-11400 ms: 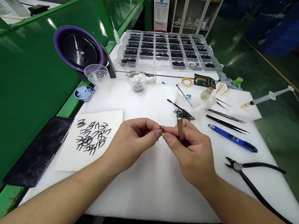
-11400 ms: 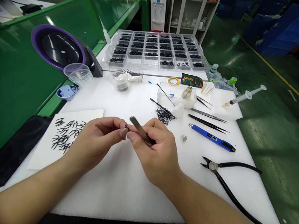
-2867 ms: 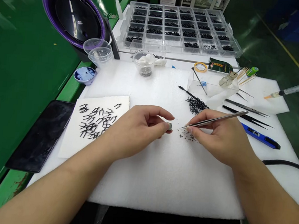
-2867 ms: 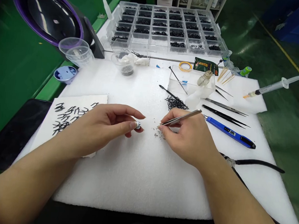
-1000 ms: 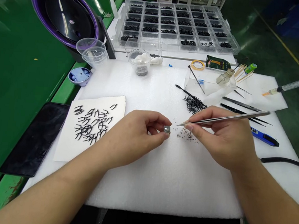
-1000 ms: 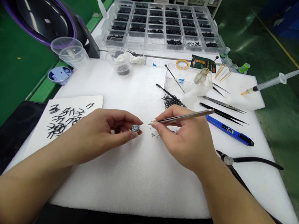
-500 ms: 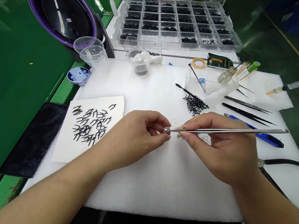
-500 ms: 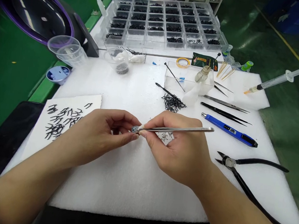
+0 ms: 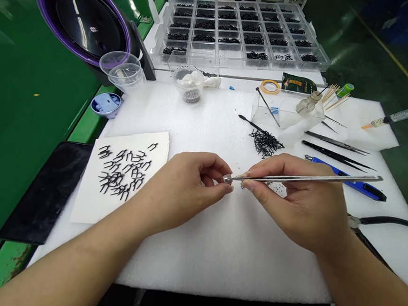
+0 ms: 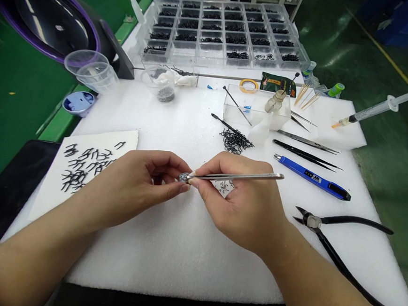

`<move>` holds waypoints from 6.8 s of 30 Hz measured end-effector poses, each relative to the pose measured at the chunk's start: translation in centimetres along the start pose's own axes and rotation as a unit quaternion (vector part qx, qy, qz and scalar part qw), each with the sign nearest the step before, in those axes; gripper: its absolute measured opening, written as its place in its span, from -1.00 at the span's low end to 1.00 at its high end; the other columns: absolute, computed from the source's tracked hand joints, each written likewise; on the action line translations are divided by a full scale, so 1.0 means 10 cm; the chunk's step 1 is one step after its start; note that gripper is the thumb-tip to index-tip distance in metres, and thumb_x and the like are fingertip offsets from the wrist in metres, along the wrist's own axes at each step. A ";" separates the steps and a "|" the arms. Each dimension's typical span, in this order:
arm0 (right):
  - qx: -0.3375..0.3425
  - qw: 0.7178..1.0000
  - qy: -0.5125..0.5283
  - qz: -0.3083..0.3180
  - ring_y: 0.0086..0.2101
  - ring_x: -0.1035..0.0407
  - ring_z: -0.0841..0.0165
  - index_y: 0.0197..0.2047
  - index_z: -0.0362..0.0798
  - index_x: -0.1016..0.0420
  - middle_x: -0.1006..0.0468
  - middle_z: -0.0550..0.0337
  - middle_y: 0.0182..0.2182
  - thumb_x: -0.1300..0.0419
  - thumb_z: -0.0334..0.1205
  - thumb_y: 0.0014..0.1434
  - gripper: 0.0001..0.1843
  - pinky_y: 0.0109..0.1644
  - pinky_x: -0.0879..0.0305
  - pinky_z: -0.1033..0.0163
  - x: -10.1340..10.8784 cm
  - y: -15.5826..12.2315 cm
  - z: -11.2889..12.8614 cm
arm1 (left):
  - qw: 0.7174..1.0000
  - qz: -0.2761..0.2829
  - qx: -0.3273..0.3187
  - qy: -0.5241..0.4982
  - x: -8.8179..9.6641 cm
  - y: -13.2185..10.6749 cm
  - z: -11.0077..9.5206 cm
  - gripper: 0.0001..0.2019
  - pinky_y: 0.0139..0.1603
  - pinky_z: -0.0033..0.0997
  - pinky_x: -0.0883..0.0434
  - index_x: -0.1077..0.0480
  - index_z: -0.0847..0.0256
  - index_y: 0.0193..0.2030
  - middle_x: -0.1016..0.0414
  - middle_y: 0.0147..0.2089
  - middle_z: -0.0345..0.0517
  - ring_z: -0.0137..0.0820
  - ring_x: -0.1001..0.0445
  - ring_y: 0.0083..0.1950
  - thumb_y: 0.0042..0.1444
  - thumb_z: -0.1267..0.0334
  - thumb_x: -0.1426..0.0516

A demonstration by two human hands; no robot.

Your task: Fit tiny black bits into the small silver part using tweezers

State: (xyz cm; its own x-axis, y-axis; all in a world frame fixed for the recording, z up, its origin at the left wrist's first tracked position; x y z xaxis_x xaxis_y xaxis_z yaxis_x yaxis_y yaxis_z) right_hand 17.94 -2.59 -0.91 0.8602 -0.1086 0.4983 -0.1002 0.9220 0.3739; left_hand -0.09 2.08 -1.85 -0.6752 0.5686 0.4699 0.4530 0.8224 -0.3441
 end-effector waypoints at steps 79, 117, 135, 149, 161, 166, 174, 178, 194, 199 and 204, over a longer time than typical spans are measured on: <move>0.090 0.991 -0.096 0.014 -0.36 -0.56 0.37 -0.28 0.02 -0.48 -0.67 0.23 -0.38 -0.33 -0.29 0.18 -0.90 -0.30 -0.45 0.27 0.05 -0.01 0.11 | 0.997 0.034 0.013 -0.075 0.02 0.01 0.06 -0.81 -0.23 -0.33 -0.39 -0.55 0.02 -0.10 -0.57 -0.28 -0.21 -0.36 -0.45 -0.25 0.20 0.08 -0.19; 0.072 0.993 -0.089 0.035 -0.35 -0.53 0.45 -0.34 -0.10 -0.51 -0.66 0.17 -0.39 -0.31 -0.30 0.21 -0.91 -0.26 -0.39 0.35 0.05 0.00 0.11 | 0.997 0.036 0.009 -0.062 0.02 0.00 0.05 -0.77 -0.25 -0.33 -0.38 -0.54 0.03 -0.06 -0.59 -0.24 -0.27 -0.40 -0.43 -0.28 0.22 0.06 -0.19; 0.095 0.989 -0.107 0.042 -0.33 -0.52 0.46 -0.32 -0.11 -0.51 -0.65 0.19 -0.37 -0.30 -0.34 0.21 -0.94 -0.24 -0.40 0.35 0.01 -0.01 0.10 | 1.000 0.012 0.014 -0.016 0.01 0.00 0.04 -0.71 -0.16 -0.30 -0.44 -0.56 0.03 0.01 -0.61 -0.21 -0.23 -0.33 -0.53 -0.19 0.22 0.03 -0.17; 0.104 0.989 -0.072 0.071 -0.24 -0.54 0.36 -0.26 0.05 -0.45 -0.65 0.24 -0.26 -0.26 -0.38 0.23 -0.88 -0.15 -0.52 0.22 0.03 -0.04 0.10 | 0.994 0.034 0.002 -0.104 0.02 0.01 0.07 -0.69 0.00 -0.24 -0.51 -0.58 0.11 0.02 -0.66 -0.15 -0.14 -0.25 -0.59 -0.07 0.21 0.07 -0.22; -0.061 0.990 -0.127 -0.009 -0.37 -0.54 0.36 -0.30 0.01 -0.56 -0.67 0.27 -0.37 -0.33 -0.30 0.12 -0.95 -0.32 -0.44 0.27 0.26 0.08 -0.09 | 0.982 0.016 0.059 -0.180 0.10 0.04 0.02 -0.88 -0.23 -0.58 -0.48 -0.62 0.11 -0.21 -0.66 -0.35 -0.27 -0.52 -0.55 -0.32 0.12 0.20 -0.31; -0.114 0.981 -0.144 0.066 -0.45 -0.51 0.40 -0.32 0.06 -0.58 -0.63 0.35 -0.46 -0.33 -0.23 0.13 -0.98 -0.45 -0.36 0.31 0.29 0.10 -0.18 | 0.977 0.026 0.047 -0.208 0.09 0.04 0.02 -0.86 -0.24 -0.53 -0.50 -0.60 0.14 -0.19 -0.68 -0.31 -0.23 -0.50 -0.56 -0.32 0.13 0.20 -0.29; -0.109 0.979 -0.146 0.090 -0.40 -0.50 0.34 -0.32 0.04 -0.59 -0.63 0.28 -0.42 -0.32 -0.26 0.09 -0.95 -0.40 -0.36 0.26 0.26 0.11 -0.24 | 0.980 0.031 0.034 -0.196 0.09 0.01 0.00 -0.84 -0.22 -0.54 -0.50 -0.58 0.13 -0.16 -0.67 -0.30 -0.23 -0.50 -0.57 -0.31 0.10 0.22 -0.31; -0.107 0.982 -0.109 0.111 -0.40 -0.51 0.33 -0.32 0.01 -0.60 -0.65 0.26 -0.41 -0.30 -0.33 0.07 -0.92 -0.37 -0.39 0.25 0.20 0.11 -0.25 | 0.981 0.032 0.038 -0.189 0.07 0.01 -0.01 -0.83 -0.25 -0.55 -0.49 -0.58 0.13 -0.16 -0.64 -0.34 -0.25 -0.50 -0.56 -0.31 0.09 0.21 -0.32; -0.113 0.978 -0.136 0.111 -0.43 -0.49 0.30 -0.38 0.05 -0.61 -0.64 0.29 -0.46 -0.31 -0.34 0.05 -0.92 -0.42 -0.37 0.20 0.22 0.11 -0.25 | 0.988 0.042 0.028 -0.147 0.07 0.01 0.06 -0.77 -0.18 -0.38 -0.47 -0.50 0.14 -0.17 -0.62 -0.19 -0.14 -0.36 -0.55 -0.17 0.04 0.17 -0.33; -0.107 0.982 -0.116 0.108 -0.42 -0.50 0.32 -0.37 0.05 -0.62 -0.65 0.30 -0.44 -0.32 -0.35 0.04 -0.90 -0.38 -0.40 0.21 0.22 0.10 -0.26 | 0.989 0.046 0.024 -0.141 0.08 0.00 0.04 -0.79 -0.22 -0.43 -0.43 -0.48 0.14 -0.20 -0.59 -0.22 -0.17 -0.41 -0.50 -0.21 0.06 0.16 -0.33; -0.112 0.980 -0.121 0.115 -0.40 -0.51 0.29 -0.34 0.04 -0.63 -0.66 0.26 -0.42 -0.33 -0.31 0.05 -0.92 -0.36 -0.41 0.20 0.21 0.10 -0.27 | 0.987 0.051 0.028 -0.149 0.06 0.00 0.04 -0.81 -0.31 -0.50 -0.38 -0.46 0.13 -0.22 -0.54 -0.32 -0.26 -0.50 -0.44 -0.31 0.07 0.18 -0.32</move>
State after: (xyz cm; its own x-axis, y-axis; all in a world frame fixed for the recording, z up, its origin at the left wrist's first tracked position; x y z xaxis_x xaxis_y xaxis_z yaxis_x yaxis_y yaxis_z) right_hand 20.99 -0.92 -1.67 0.6817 0.0513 0.7298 -0.1422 0.9878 0.0634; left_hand -0.74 2.45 -1.86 -0.7725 0.6109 0.1734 0.5002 0.7535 -0.4267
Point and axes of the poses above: each hand's wrist, its own y-axis towards the middle knuckle, its own x-axis out of the back of the hand, z = x × y, the point moved 3 cm from there along y, towards the middle knuckle
